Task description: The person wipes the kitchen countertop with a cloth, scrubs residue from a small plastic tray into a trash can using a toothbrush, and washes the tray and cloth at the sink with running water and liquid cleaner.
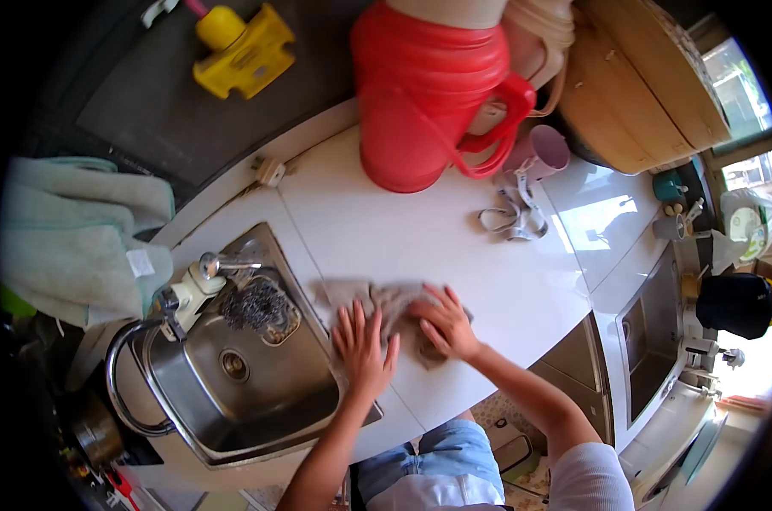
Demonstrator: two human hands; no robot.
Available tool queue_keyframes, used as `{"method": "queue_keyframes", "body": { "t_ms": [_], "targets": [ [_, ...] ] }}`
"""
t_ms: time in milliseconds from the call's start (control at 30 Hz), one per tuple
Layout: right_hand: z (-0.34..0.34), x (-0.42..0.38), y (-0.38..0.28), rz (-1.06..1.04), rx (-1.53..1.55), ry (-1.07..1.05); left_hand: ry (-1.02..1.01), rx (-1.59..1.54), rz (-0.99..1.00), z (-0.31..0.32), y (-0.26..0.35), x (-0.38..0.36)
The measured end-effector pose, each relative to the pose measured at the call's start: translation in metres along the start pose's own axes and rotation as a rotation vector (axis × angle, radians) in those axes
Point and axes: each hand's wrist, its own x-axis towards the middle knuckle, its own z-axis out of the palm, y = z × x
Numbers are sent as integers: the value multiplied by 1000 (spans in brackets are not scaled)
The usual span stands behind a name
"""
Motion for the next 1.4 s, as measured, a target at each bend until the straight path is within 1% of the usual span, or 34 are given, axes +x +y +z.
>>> {"method": "queue_keyframes", "body": {
  "t_ms": [33,133,167,233,300,333,367,433,467,500,533,600,633,667,733,767,800,833,867,900,933,967,1033,1100,1167,1200,1233,1267,1300,1333,1367,1400],
  "targets": [
    [-10,-16,0,36,86,-21,-12,-56,-20,8,1,-16],
    [-32,-29,14,157,-239,270,164,-292,-239,21,47,-21],
    [-36,-16,21,214,-270,410,150,-274,-186,34,67,-11],
    [-36,13,50,313,-157,703,39,-70,-214,46,118,27],
    [-54,37,70,429,36,791,78,-33,-349,63,147,79],
    [-61,44,83,444,32,895,160,-39,-321,73,154,106],
    [-78,48,84,520,67,930,235,-46,-296,82,159,128],
    [-113,50,99,471,-127,1037,282,-2,-177,86,163,170],
    [-136,56,103,411,-149,1029,303,59,-103,86,166,186],
    [-157,63,105,354,-168,1018,269,39,-8,87,165,199],
    [-174,70,105,407,-102,884,233,23,85,88,162,211],
    [-185,86,120,342,-37,789,156,27,256,85,162,225],
    [-188,94,125,304,-1,743,116,-5,283,86,162,230],
    [-186,98,130,416,-10,670,75,-38,308,90,162,234],
    [-177,91,159,408,39,719,-5,-134,321,93,169,236],
    [-175,86,172,404,64,744,4,-106,293,97,179,232],
    [-183,76,169,373,108,824,15,-78,266,103,191,226],
    [-195,56,163,340,150,906,27,-51,240,110,204,219],
    [-209,26,163,316,-11,869,64,-13,204,115,222,210],
    [-223,-4,164,275,-23,868,99,22,169,118,237,204],
    [-235,-36,161,292,4,858,14,149,106,120,243,206],
    [-247,-61,158,259,12,920,95,110,107,124,245,214],
    [-278,-117,142,443,-168,896,242,22,107,133,247,249],
    [-300,-154,133,498,-223,868,235,56,199,137,251,295],
    [-316,-182,129,493,-251,883,134,51,293,147,260,333],
    [-323,-197,127,569,-401,897,65,18,331,148,271,338],
    [-332,-203,125,515,-269,1003,-3,-13,369,147,285,341],
    [-340,-202,122,512,-258,1122,-69,-42,403,151,296,341],
    [-347,-196,120,502,-240,1243,-35,-54,457,169,304,327],
    [-353,-191,119,482,-281,1270,3,-59,509,184,314,303],
    [-356,-184,119,460,-316,1298,-49,-87,549,184,326,276],
    [-357,-176,119,404,-274,1264,-90,-115,590,181,334,241]
  ]
}}
